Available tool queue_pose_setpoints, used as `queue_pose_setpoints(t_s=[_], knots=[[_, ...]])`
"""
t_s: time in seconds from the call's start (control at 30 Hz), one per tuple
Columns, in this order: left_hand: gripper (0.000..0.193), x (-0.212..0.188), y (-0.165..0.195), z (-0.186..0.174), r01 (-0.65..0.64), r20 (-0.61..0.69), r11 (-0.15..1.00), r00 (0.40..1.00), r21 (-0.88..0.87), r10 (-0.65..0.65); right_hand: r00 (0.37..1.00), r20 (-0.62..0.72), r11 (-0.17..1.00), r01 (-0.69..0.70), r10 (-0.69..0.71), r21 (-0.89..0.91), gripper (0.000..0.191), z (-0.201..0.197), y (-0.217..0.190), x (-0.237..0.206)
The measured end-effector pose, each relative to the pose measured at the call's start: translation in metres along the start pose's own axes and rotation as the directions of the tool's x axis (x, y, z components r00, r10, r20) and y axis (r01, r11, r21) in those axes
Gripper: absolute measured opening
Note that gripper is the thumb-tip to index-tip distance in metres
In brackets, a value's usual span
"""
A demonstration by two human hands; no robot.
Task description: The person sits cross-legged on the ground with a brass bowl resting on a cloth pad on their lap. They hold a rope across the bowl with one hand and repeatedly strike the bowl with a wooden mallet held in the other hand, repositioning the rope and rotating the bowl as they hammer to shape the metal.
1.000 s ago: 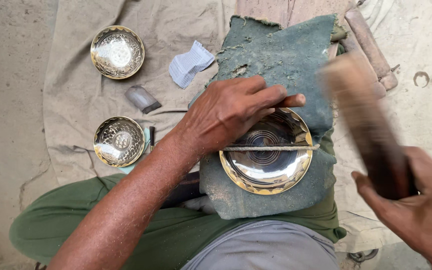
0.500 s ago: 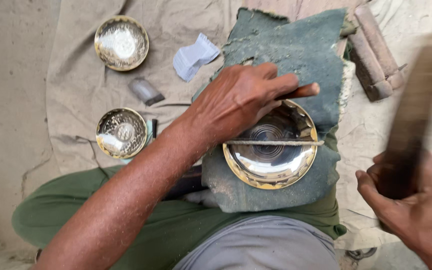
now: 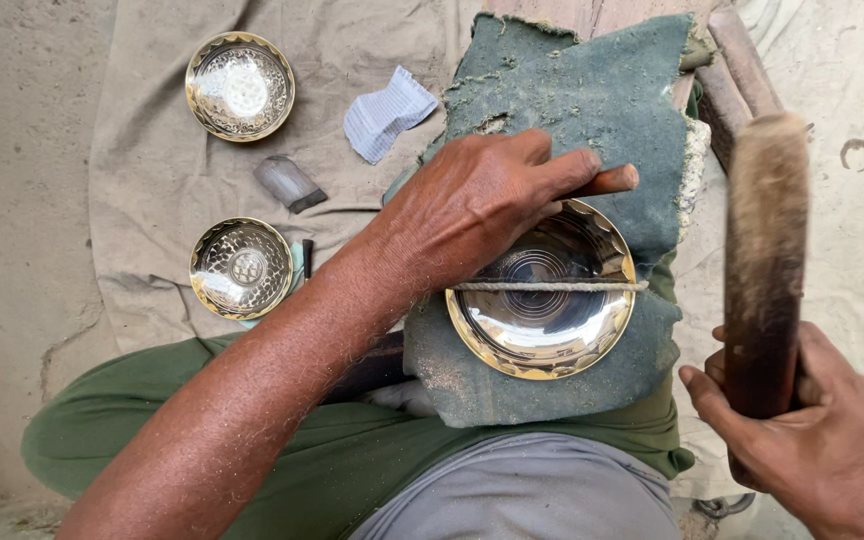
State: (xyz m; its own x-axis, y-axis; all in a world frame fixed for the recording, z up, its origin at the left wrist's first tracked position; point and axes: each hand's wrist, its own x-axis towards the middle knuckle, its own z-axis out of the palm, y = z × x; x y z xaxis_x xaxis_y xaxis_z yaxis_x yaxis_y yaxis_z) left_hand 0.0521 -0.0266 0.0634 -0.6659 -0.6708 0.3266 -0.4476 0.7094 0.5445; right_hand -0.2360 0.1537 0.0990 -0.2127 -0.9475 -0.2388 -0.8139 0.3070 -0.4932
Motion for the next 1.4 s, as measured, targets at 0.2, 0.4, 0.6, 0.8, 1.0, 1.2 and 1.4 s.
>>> queue_pose_setpoints(t_s=[0.2,0.4,0.6,0.8,1.0,1.2,1.4], knots=[[0.036,-0.004,0.003,-0.003,-0.067,0.005,0.997,0.998,0.026,0.067,0.998,-0.023,0.987,-0.058,0.055,-0.152,0.045,0.008,-0.004,-0.001],[0.009,0.014,0.001,0.003,-0.042,0.091,0.999,0.995,0.007,0.041,1.0,0.005,0.998,-0.027,0.027,0.055,0.032,0.018,0.001,-0.001],[0.013,0.02,0.003,-0.005,-0.099,0.074,0.995,0.992,0.009,0.099,0.998,-0.033,0.966,-0.039,0.05,0.256,0.029,0.033,-0.007,-0.01],[0.026,0.031,0.005,-0.002,-0.083,0.229,0.997,0.97,-0.002,0.081,0.994,-0.025,0.932,-0.091,0.106,0.35,0.031,0.043,-0.011,-0.014],[0.024,0.035,0.003,-0.005,-0.191,0.168,0.981,0.966,-0.039,0.195,0.991,-0.012,0.908,-0.114,0.13,0.403,0.037,0.044,-0.014,-0.02],[0.043,0.04,0.008,-0.005,-0.159,0.266,0.987,0.952,0.013,0.15,0.977,0.043,0.911,-0.211,0.21,0.354,0.042,0.041,-0.012,-0.025],[0.039,0.043,0.005,-0.005,-0.152,0.326,0.986,0.937,0.062,0.124,0.968,0.072,0.811,-0.241,0.24,0.534,0.041,0.052,-0.007,-0.027]])
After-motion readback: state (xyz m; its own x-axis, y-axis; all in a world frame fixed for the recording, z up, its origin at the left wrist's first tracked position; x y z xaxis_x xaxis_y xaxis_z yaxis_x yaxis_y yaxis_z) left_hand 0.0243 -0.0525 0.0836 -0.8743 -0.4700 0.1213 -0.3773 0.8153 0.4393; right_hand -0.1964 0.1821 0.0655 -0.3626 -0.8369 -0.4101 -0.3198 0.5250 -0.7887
